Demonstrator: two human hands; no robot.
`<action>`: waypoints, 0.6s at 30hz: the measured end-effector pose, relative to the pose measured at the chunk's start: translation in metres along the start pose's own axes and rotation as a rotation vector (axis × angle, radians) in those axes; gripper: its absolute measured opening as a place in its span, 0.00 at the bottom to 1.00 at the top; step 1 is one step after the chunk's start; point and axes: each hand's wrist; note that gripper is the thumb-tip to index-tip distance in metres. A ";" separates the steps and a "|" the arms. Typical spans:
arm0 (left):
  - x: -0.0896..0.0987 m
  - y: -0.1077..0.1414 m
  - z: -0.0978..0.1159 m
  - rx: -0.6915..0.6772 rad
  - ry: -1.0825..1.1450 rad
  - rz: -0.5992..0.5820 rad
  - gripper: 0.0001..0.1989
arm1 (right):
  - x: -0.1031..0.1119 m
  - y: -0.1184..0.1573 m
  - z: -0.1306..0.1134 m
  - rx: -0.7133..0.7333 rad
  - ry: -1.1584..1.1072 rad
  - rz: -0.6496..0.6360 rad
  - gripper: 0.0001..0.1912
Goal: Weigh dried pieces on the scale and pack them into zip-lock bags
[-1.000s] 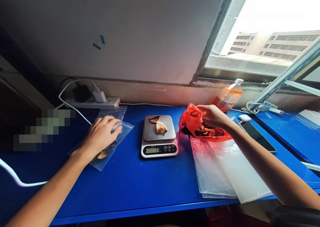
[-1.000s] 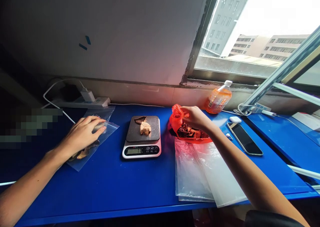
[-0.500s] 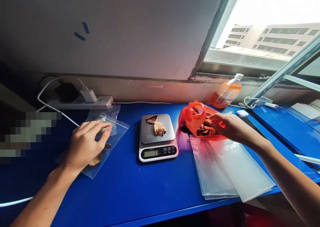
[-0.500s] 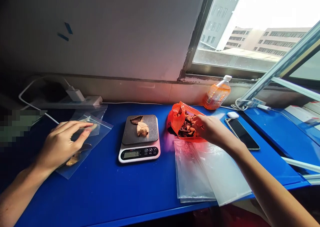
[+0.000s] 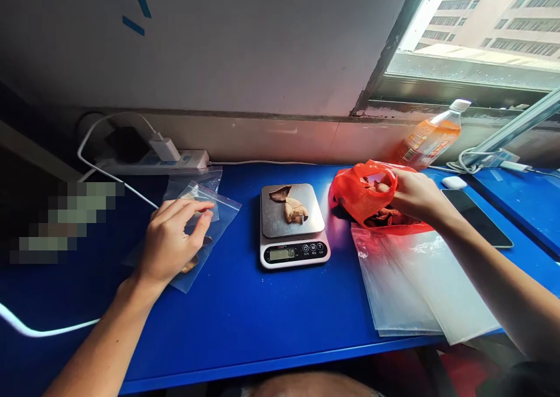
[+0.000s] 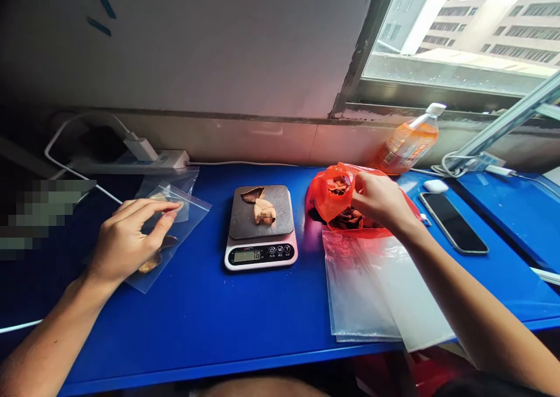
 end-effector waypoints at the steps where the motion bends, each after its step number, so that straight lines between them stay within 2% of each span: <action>1: 0.000 0.000 0.001 -0.005 0.008 0.000 0.11 | 0.005 0.003 0.000 -0.054 -0.004 -0.018 0.07; 3: -0.001 -0.001 0.002 -0.016 0.023 -0.007 0.11 | 0.013 0.013 0.002 -0.157 -0.091 -0.045 0.06; 5: -0.001 -0.002 0.003 -0.019 0.031 -0.016 0.11 | 0.018 0.030 0.003 -0.198 -0.263 -0.006 0.07; 6: -0.001 -0.002 0.004 -0.019 0.035 -0.019 0.11 | 0.020 0.042 0.002 -0.184 -0.349 0.053 0.08; 8: 0.000 -0.002 0.004 -0.013 0.042 -0.024 0.11 | 0.022 0.069 -0.007 -0.129 -0.442 0.276 0.07; 10: 0.000 -0.002 0.004 -0.008 0.051 -0.031 0.11 | 0.021 0.097 -0.024 -0.029 -0.415 0.493 0.07; 11: 0.000 -0.002 0.004 -0.008 0.057 -0.034 0.11 | 0.017 0.109 -0.035 0.057 -0.375 0.482 0.07; 14: -0.001 -0.002 0.006 -0.021 0.074 -0.044 0.11 | -0.006 0.119 -0.060 0.393 -0.389 0.140 0.10; 16: 0.000 -0.002 0.007 -0.034 0.079 -0.045 0.11 | -0.030 0.105 -0.066 0.425 -0.394 0.038 0.06; 18: 0.000 -0.001 0.007 -0.042 0.077 -0.043 0.11 | -0.052 0.082 -0.065 0.323 -0.347 -0.024 0.05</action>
Point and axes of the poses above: each hand's wrist, its own y-axis away from the middle knuckle, its own x-axis out of the back of the hand, z = x × y, and after that the axes turned 13 degrees about -x, right-handed
